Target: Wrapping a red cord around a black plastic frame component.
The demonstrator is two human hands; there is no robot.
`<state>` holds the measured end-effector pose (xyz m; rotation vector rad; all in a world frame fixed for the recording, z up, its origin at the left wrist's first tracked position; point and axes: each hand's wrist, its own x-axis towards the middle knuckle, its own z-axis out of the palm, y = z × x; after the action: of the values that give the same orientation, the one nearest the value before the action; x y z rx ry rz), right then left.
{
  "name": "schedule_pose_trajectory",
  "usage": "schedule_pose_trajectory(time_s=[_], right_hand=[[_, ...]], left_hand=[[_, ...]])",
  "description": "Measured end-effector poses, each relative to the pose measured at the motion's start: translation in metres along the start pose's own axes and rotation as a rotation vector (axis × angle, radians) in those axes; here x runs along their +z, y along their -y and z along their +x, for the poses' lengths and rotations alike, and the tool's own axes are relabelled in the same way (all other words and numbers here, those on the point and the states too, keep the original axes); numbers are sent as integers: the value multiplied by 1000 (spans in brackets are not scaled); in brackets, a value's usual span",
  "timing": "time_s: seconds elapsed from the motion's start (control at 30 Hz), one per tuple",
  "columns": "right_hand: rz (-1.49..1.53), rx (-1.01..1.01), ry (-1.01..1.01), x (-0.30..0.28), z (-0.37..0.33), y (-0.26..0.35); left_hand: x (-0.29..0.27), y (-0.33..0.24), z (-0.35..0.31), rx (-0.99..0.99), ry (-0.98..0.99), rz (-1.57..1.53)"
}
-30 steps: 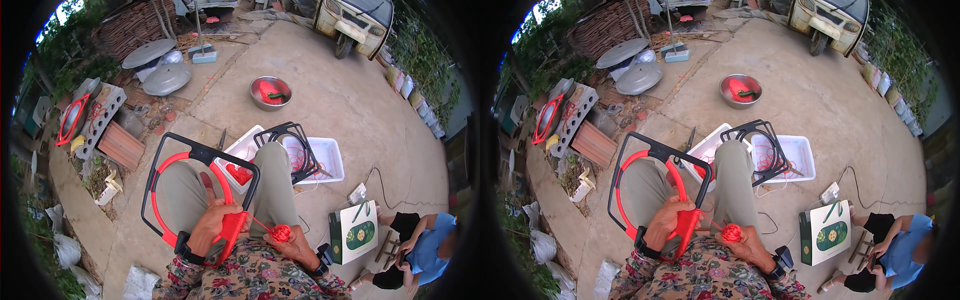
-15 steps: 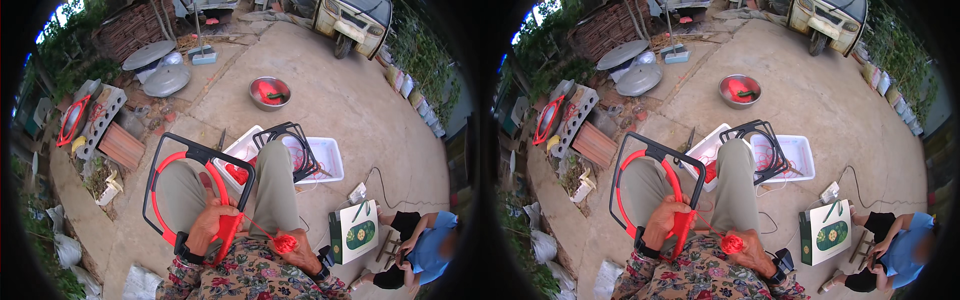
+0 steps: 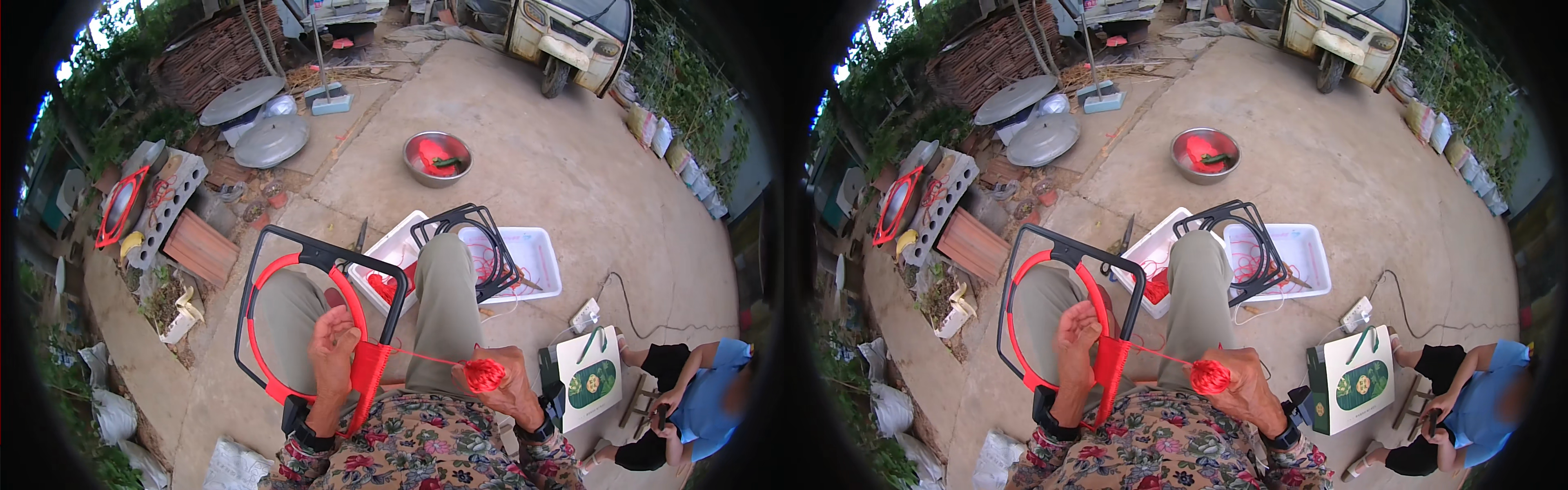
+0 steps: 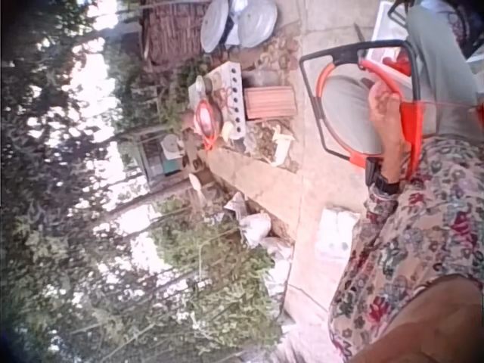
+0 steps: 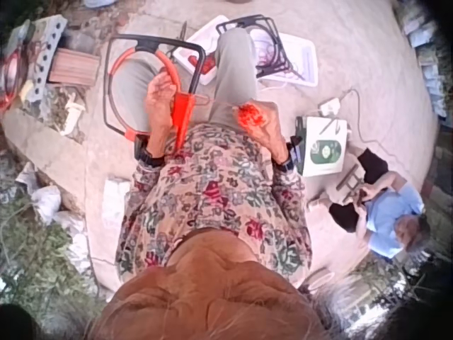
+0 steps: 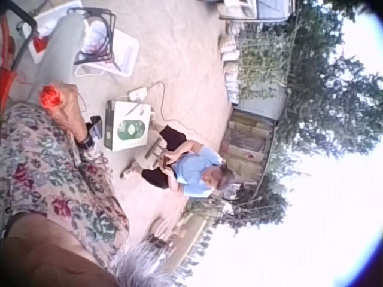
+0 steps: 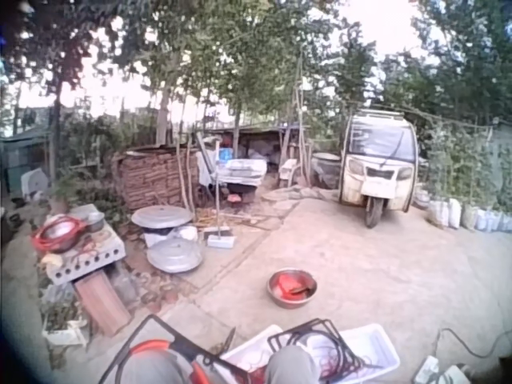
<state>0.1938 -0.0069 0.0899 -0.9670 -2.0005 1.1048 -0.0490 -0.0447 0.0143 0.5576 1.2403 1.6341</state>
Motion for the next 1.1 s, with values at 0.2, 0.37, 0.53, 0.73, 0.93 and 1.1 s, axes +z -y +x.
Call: schedule_pose_trajectory(time_s=[0.2, 0.37, 0.53, 0.73, 0.93, 1.1], right_hand=[[-91, -170, 14, -10, 21, 14], [-44, -279, 125, -4, 39, 15], [-221, -71, 11, -10, 61, -3], [-224, 32, 225, -4, 45, 5], [-172, -73, 702, 63, 21, -53], [-220, -5, 786, 69, 47, -64]], left_hand=[[21, -20, -21, 808, 121, 987], [25, -10, -15, 911, 168, 1126], [23, 1, -2, 919, 178, 1018], [9, 5, 11, 885, 101, 890], [11, 5, 15, 823, 185, 834], [5, 9, 14, 827, 171, 827]])
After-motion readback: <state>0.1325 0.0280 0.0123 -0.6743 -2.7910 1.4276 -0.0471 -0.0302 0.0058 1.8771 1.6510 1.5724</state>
